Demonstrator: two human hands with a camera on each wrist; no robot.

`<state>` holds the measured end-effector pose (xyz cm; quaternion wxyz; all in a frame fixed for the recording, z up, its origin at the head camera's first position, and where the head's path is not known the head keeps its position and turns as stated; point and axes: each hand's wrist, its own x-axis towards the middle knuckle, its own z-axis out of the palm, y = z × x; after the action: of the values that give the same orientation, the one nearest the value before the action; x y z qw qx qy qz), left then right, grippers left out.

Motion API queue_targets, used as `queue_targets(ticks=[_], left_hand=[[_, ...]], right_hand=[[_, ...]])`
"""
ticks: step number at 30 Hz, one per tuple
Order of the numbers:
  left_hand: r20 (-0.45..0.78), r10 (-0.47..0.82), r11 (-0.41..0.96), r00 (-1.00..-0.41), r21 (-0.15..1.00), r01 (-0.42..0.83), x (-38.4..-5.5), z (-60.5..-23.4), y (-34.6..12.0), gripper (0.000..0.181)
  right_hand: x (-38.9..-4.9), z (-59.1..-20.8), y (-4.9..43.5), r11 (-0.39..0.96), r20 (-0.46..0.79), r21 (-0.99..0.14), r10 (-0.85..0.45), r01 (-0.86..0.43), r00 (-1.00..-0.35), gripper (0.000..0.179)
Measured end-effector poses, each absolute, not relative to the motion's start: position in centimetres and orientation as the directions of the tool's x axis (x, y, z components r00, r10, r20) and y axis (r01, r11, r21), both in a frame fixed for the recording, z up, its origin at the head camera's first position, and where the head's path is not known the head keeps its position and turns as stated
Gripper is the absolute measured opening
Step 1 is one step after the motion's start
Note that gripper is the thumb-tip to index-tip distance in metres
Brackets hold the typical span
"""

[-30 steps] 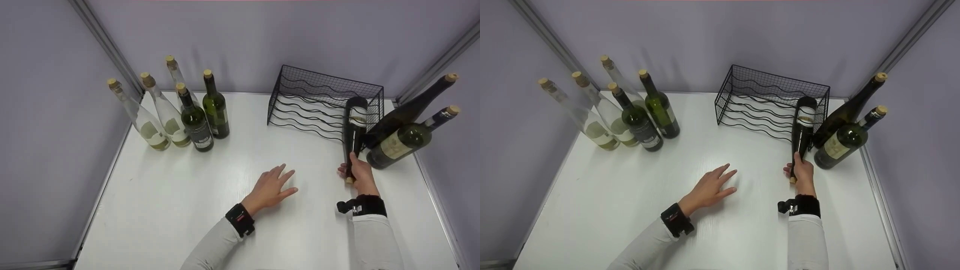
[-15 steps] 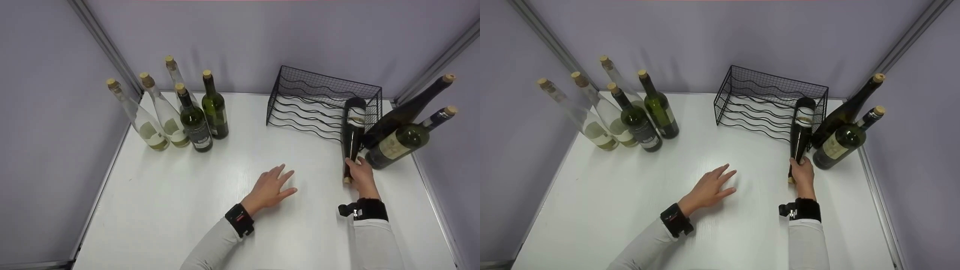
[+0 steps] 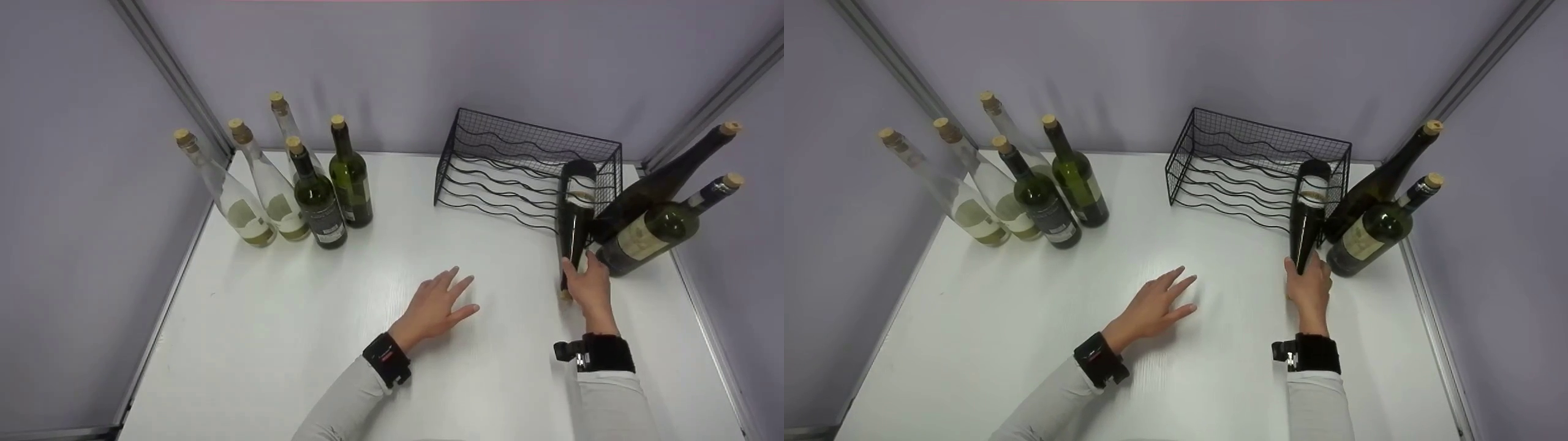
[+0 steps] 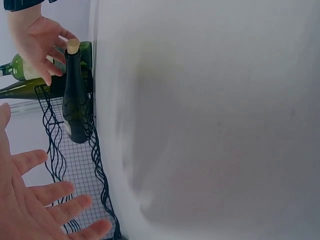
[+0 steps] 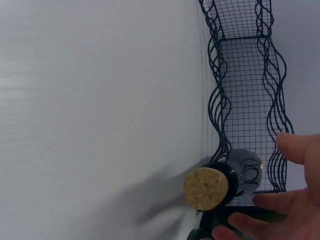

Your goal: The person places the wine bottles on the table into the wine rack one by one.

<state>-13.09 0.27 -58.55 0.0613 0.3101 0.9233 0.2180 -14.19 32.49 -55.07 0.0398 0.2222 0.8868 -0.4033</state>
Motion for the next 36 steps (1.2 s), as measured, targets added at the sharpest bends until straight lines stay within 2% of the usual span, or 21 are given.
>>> queue_targets(ticks=[6,10,13,26,31,36], left_hand=[[0.026,0.581,0.710,-0.813,0.471,0.523,-13.0,-58.5,-0.4,0.068],[0.029,0.565,0.718,-0.825,0.475,0.509,-13.1,-58.6,-1.0,0.069],[0.030,0.545,0.724,-0.838,0.487,0.489,-13.1,-58.9,-1.6,0.069],[0.121,0.425,0.728,-0.897,0.544,0.418,-13.7,-59.6,-4.6,0.066],[0.195,0.330,0.730,-0.924,0.568,0.380,-14.4,-59.6,-6.1,0.063],[0.251,0.246,0.723,-0.936,0.596,0.350,-14.8,-59.8,-7.1,0.061]], right_hand=[[-13.6,-55.5,30.1,0.783,-0.024,-0.539,0.353,0.309,-0.935,0.068],[-13.6,-55.7,28.4,0.846,0.094,-0.493,0.281,0.201,-0.955,0.063],[-13.6,-55.8,27.3,0.866,0.127,-0.478,0.229,0.143,-0.965,0.065],[-14.5,-56.9,24.1,0.886,0.026,-0.460,0.073,0.053,-0.997,0.080],[-14.8,-56.9,22.7,0.868,-0.026,-0.495,0.035,0.043,-0.999,0.083],[-15.0,-56.8,20.8,0.807,-0.092,-0.590,-0.017,0.041,-0.996,0.084]])
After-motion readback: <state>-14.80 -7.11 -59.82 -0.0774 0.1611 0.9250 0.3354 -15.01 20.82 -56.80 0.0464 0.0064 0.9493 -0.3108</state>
